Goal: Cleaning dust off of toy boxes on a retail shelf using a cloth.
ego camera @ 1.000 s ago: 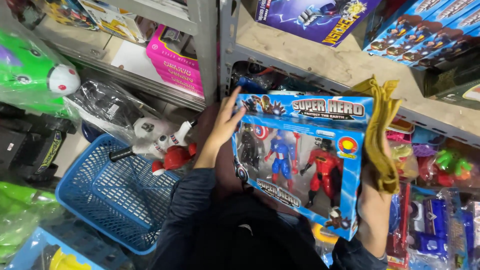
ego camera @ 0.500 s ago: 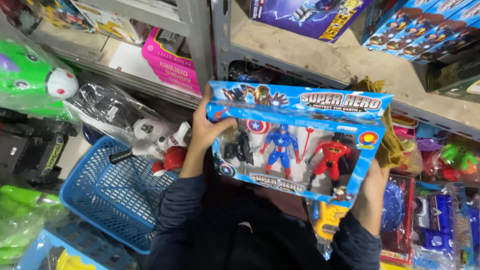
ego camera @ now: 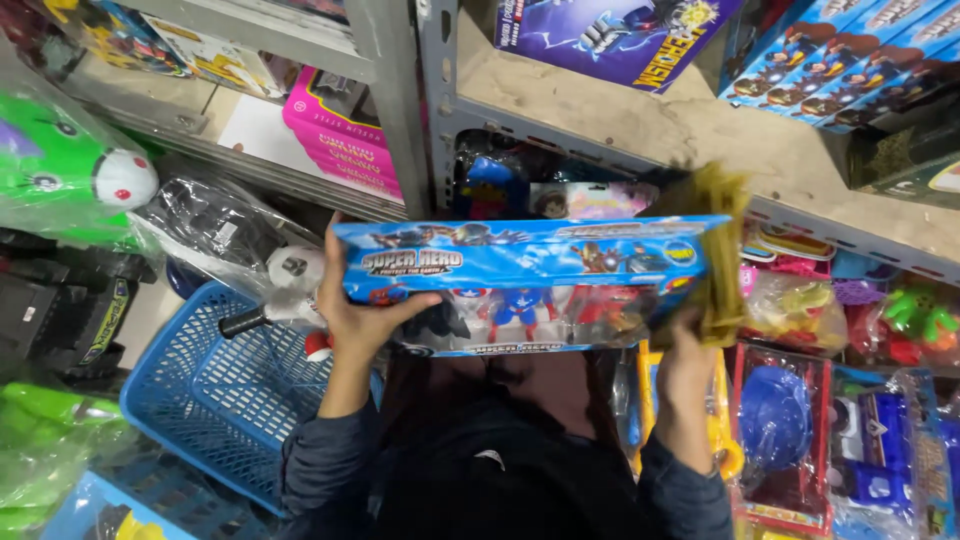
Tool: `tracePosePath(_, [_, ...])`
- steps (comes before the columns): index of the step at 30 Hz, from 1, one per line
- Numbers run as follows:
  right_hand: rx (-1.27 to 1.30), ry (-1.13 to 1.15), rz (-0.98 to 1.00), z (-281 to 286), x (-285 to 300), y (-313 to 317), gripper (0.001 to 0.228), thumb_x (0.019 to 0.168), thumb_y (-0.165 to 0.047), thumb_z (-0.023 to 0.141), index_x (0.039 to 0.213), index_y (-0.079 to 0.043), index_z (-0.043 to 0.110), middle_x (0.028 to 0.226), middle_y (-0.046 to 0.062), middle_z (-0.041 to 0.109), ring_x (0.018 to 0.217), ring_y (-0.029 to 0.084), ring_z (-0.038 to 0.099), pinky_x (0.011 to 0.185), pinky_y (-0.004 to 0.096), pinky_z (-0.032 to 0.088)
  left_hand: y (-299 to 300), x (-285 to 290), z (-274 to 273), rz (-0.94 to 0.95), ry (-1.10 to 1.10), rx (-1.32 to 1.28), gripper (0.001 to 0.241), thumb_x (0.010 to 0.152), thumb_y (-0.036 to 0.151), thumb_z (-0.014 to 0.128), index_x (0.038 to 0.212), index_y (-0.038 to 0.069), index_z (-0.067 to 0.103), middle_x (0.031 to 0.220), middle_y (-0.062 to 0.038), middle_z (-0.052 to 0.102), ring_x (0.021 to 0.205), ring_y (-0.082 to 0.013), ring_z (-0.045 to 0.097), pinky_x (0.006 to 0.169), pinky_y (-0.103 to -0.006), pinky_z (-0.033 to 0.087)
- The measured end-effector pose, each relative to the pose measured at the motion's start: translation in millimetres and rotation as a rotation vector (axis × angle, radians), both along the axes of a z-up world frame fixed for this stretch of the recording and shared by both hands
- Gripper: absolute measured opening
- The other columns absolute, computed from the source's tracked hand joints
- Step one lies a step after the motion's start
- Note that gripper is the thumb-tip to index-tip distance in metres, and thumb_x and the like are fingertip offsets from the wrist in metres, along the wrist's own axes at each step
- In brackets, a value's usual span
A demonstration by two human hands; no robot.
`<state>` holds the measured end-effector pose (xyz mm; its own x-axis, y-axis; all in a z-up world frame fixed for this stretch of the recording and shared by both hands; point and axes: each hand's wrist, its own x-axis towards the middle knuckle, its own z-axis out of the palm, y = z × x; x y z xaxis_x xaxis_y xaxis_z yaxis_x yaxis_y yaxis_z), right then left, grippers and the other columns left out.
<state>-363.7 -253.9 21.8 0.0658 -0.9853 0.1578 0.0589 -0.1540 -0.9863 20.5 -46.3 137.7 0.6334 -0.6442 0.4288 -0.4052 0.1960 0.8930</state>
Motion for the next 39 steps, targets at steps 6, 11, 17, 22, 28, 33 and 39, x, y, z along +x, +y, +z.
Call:
tracePosePath(6, [0.367, 0.027, 0.113, 21, 22, 24, 0.032, 0.098, -0.01, 0.058, 0.13, -0.012, 0.053, 0.102, -0.002, 0.05, 0.087, 0.013, 0.046, 0.077, 0.028, 0.038, 20, 1, -27, 0.204, -0.184, -0.087, 0.133, 0.06, 0.022, 0.103, 0.161, -0.008, 0.022, 0.156, -0.025, 0.047, 0.125, -0.0237, 0.063, 0.109, -0.0368, 0.055])
tracePosePath(11, [0.198, -0.144, 0.118, 43, -3, 27, 0.029, 0.096, -0.011, 0.059, 0.125, -0.011, 0.055, 0.117, -0.004, 0.055, 0.11, 0.01, 0.053, 0.099, 0.028, 0.045, 24, -8, -27, 0.23, -0.204, -0.024, 0.137, 0.055, 0.026, 0.103, 0.159, -0.009, 0.023, 0.146, -0.023, 0.055, 0.118, -0.0235, 0.065, 0.106, -0.0369, 0.054])
tracePosePath(17, [0.357, -0.179, 0.057, -44, 7, 38, 0.034, 0.105, -0.023, 0.062, 0.134, -0.006, 0.056, 0.122, 0.002, 0.058, 0.11, 0.015, 0.053, 0.096, 0.032, 0.044, 24, -5, -31, 0.239, -0.215, -0.057, 0.134, 0.061, 0.029, 0.103, 0.159, -0.012, 0.02, 0.157, -0.028, 0.043, 0.125, -0.0258, 0.064, 0.109, -0.0376, 0.055])
tracePosePath(22, [0.451, -0.255, 0.085, 67, 27, 26, 0.048, 0.103, -0.034, 0.059, 0.143, -0.008, 0.051, 0.133, 0.002, 0.06, 0.12, 0.017, 0.059, 0.103, 0.034, 0.048, 23, -12, -20, 0.21, -0.227, -0.031, 0.134, 0.058, 0.026, 0.103, 0.159, -0.009, 0.021, 0.136, -0.024, 0.059, 0.116, -0.0254, 0.067, 0.103, -0.0372, 0.056])
tracePosePath(28, [0.261, -0.298, 0.104, 17, 25, 9, 0.053, 0.108, -0.037, 0.059, 0.149, -0.004, 0.048, 0.138, 0.004, 0.059, 0.125, 0.017, 0.058, 0.108, 0.035, 0.048, 21, -17, -17, 0.145, -0.131, -0.037, 0.134, 0.063, 0.023, 0.103, 0.162, -0.008, 0.018, 0.121, -0.017, 0.069, 0.107, -0.0232, 0.072, 0.098, -0.0354, 0.06])
tracePosePath(33, [0.453, -0.309, 0.077, -55, 6, 10, 0.048, 0.109, -0.031, 0.063, 0.147, -0.006, 0.049, 0.127, 0.003, 0.057, 0.113, 0.019, 0.057, 0.099, 0.036, 0.046, 19, -13, -18, 0.166, -0.136, -0.049, 0.134, 0.063, 0.022, 0.102, 0.163, -0.007, 0.017, 0.121, -0.017, 0.07, 0.106, -0.0235, 0.073, 0.098, -0.0349, 0.06])
tracePosePath(39, [0.381, -0.259, 0.11, 65, 15, 9, 0.047, 0.102, -0.033, 0.057, 0.143, -0.011, 0.049, 0.132, 0.002, 0.061, 0.118, 0.017, 0.064, 0.102, 0.037, 0.052, 20, -20, -21, 0.146, -0.154, 0.003, 0.136, 0.06, 0.026, 0.103, 0.162, -0.008, 0.019, 0.12, -0.017, 0.069, 0.105, -0.0253, 0.071, 0.098, -0.0364, 0.059])
